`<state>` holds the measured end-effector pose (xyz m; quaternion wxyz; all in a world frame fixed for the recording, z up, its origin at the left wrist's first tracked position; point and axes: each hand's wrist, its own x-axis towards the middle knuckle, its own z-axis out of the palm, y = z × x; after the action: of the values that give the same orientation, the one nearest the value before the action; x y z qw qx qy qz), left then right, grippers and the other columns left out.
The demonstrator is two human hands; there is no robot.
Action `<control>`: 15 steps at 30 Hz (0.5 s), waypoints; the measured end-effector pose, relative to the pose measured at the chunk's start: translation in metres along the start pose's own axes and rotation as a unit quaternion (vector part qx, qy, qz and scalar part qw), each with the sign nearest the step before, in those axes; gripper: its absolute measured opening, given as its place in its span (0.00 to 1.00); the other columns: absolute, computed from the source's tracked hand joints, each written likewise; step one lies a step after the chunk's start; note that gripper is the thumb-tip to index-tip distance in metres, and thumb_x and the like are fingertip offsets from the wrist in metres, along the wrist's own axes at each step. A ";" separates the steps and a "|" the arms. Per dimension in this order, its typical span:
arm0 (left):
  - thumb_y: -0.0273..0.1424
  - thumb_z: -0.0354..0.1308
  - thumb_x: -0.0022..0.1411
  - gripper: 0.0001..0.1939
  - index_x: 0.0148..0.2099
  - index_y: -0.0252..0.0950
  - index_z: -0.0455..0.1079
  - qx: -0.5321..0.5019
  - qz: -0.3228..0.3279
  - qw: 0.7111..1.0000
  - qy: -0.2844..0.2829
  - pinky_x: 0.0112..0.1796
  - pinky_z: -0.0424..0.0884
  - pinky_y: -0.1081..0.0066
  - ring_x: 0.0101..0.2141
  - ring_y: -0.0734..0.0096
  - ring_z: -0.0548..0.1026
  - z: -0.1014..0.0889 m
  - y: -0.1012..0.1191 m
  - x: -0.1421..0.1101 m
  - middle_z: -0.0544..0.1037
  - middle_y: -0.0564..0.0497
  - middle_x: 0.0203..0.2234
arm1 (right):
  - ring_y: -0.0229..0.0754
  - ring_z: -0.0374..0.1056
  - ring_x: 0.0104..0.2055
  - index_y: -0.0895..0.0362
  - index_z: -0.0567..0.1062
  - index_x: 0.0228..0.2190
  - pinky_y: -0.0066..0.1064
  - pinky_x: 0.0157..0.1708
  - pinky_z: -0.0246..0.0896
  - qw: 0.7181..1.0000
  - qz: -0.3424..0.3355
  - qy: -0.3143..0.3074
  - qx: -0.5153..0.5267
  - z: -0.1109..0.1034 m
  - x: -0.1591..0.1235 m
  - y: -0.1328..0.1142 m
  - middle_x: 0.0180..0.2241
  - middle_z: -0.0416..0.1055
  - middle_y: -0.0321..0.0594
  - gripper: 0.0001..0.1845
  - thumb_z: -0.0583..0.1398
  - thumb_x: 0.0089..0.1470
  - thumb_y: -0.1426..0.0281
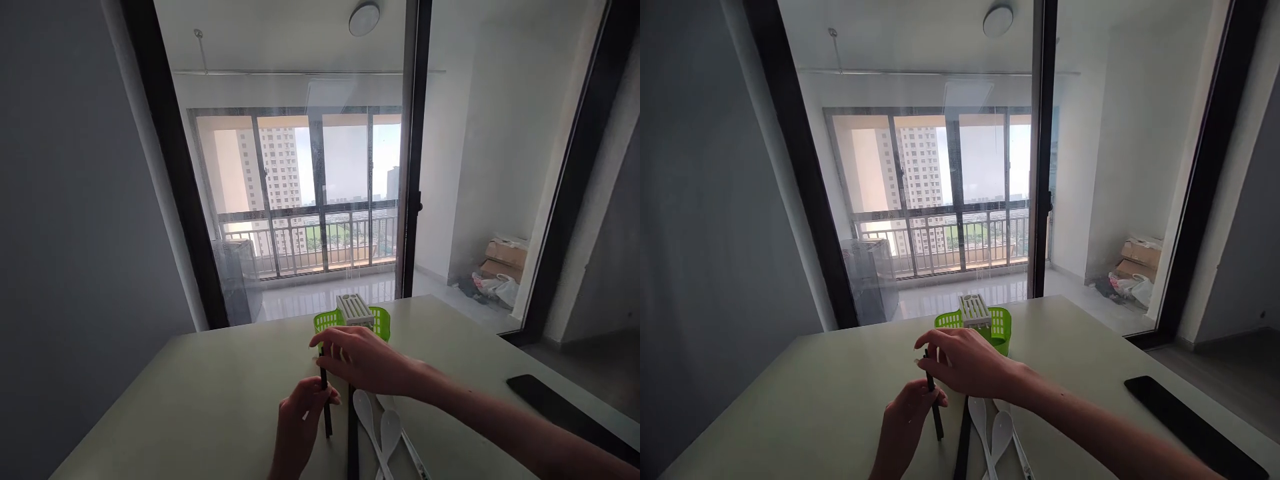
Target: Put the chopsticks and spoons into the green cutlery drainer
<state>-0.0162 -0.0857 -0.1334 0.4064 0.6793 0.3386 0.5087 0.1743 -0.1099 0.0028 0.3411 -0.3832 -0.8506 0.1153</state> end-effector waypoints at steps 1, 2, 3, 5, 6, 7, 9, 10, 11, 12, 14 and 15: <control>0.41 0.60 0.67 0.08 0.41 0.43 0.72 0.001 0.000 1.000 -0.005 0.40 0.78 0.70 0.33 0.66 0.83 0.000 -0.001 0.000 0.84 0.55 0.30 | 0.38 0.75 0.35 0.53 0.79 0.48 0.27 0.36 0.65 1.000 -0.007 0.002 -0.010 0.000 0.001 -0.001 0.36 0.81 0.36 0.13 0.60 0.67 0.63; 0.41 0.60 0.67 0.08 0.41 0.43 0.72 0.003 -0.001 1.000 -0.007 0.40 0.78 0.70 0.33 0.67 0.83 0.000 -0.002 0.000 0.85 0.55 0.30 | 0.38 0.75 0.35 0.53 0.80 0.46 0.27 0.35 0.65 1.000 -0.012 0.003 -0.019 0.000 0.001 0.000 0.36 0.81 0.36 0.11 0.59 0.67 0.64; 0.40 0.60 0.67 0.07 0.41 0.43 0.72 0.006 -0.002 1.000 -0.008 0.40 0.78 0.70 0.33 0.67 0.83 0.001 -0.003 0.000 0.85 0.55 0.30 | 0.37 0.75 0.34 0.53 0.80 0.44 0.27 0.35 0.64 1.000 -0.014 0.005 -0.026 0.000 0.002 0.001 0.36 0.81 0.36 0.10 0.59 0.67 0.65; 0.40 0.60 0.66 0.08 0.41 0.43 0.72 0.010 -0.007 1.000 -0.012 0.41 0.78 0.70 0.33 0.67 0.84 0.001 -0.006 0.000 0.85 0.55 0.31 | 0.38 0.75 0.34 0.53 0.81 0.41 0.27 0.34 0.63 0.999 -0.012 0.004 -0.030 0.002 0.002 0.004 0.36 0.81 0.36 0.10 0.59 0.68 0.65; 0.41 0.60 0.66 0.08 0.41 0.43 0.72 0.011 -0.011 1.000 -0.014 0.41 0.78 0.70 0.34 0.66 0.84 0.002 -0.007 -0.001 0.85 0.55 0.31 | 0.38 0.75 0.34 0.53 0.82 0.41 0.27 0.34 0.64 1.000 -0.006 0.003 -0.024 0.002 0.002 0.006 0.36 0.82 0.36 0.10 0.60 0.67 0.65; 0.41 0.60 0.66 0.08 0.41 0.43 0.72 0.012 -0.017 1.000 -0.016 0.42 0.78 0.69 0.34 0.66 0.84 0.002 -0.008 -0.001 0.85 0.55 0.31 | 0.38 0.75 0.33 0.53 0.82 0.40 0.27 0.34 0.64 1.000 0.001 0.001 -0.013 0.002 0.002 0.008 0.35 0.82 0.36 0.10 0.61 0.67 0.64; 0.41 0.60 0.65 0.08 0.41 0.43 0.72 0.012 -0.028 0.999 -0.019 0.42 0.78 0.69 0.34 0.66 0.84 0.003 -0.008 -0.002 0.85 0.55 0.30 | 0.38 0.75 0.32 0.53 0.82 0.39 0.27 0.33 0.64 1.000 0.019 -0.004 0.015 0.002 0.001 0.011 0.33 0.82 0.35 0.09 0.62 0.66 0.64; 0.41 0.59 0.65 0.08 0.40 0.43 0.73 0.014 -0.032 0.999 -0.020 0.43 0.78 0.69 0.35 0.66 0.84 0.004 -0.008 -0.002 0.85 0.55 0.30 | 0.38 0.75 0.31 0.52 0.82 0.38 0.27 0.33 0.65 0.999 0.027 -0.007 0.027 0.002 0.002 0.011 0.32 0.81 0.34 0.09 0.62 0.65 0.64; 0.41 0.59 0.65 0.08 0.40 0.43 0.73 0.018 -0.034 0.999 -0.022 0.43 0.78 0.69 0.35 0.66 0.84 0.004 -0.008 -0.003 0.85 0.54 0.30 | 0.38 0.75 0.31 0.52 0.82 0.37 0.27 0.33 0.65 0.999 0.034 -0.010 0.034 0.001 0.002 0.012 0.31 0.81 0.34 0.08 0.62 0.64 0.65; 0.41 0.59 0.66 0.08 0.40 0.43 0.73 0.022 -0.036 0.999 -0.025 0.43 0.78 0.69 0.35 0.66 0.84 0.004 -0.008 -0.003 0.85 0.54 0.31 | 0.39 0.76 0.31 0.51 0.82 0.37 0.28 0.33 0.65 0.998 0.040 -0.013 0.036 0.000 0.003 0.012 0.31 0.81 0.34 0.08 0.62 0.64 0.65; 0.42 0.59 0.65 0.09 0.40 0.43 0.74 0.025 -0.039 0.998 -0.032 0.43 0.78 0.69 0.35 0.65 0.84 0.004 -0.009 -0.004 0.85 0.54 0.31 | 0.40 0.76 0.32 0.51 0.82 0.35 0.29 0.33 0.65 0.998 0.051 -0.016 0.032 -0.003 0.004 0.011 0.31 0.81 0.35 0.07 0.63 0.62 0.65; 0.42 0.60 0.65 0.10 0.39 0.43 0.75 0.021 -0.042 0.998 -0.036 0.43 0.78 0.69 0.35 0.65 0.84 0.004 -0.011 -0.004 0.86 0.53 0.31 | 0.41 0.76 0.32 0.51 0.82 0.35 0.29 0.33 0.65 0.998 0.058 -0.017 0.031 -0.005 0.005 0.011 0.31 0.82 0.35 0.07 0.63 0.62 0.65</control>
<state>-0.0141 -0.0849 -0.1452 0.4250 0.6906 0.3630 0.4590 0.1814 -0.0990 0.0038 0.3306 -0.4189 -0.8289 0.1675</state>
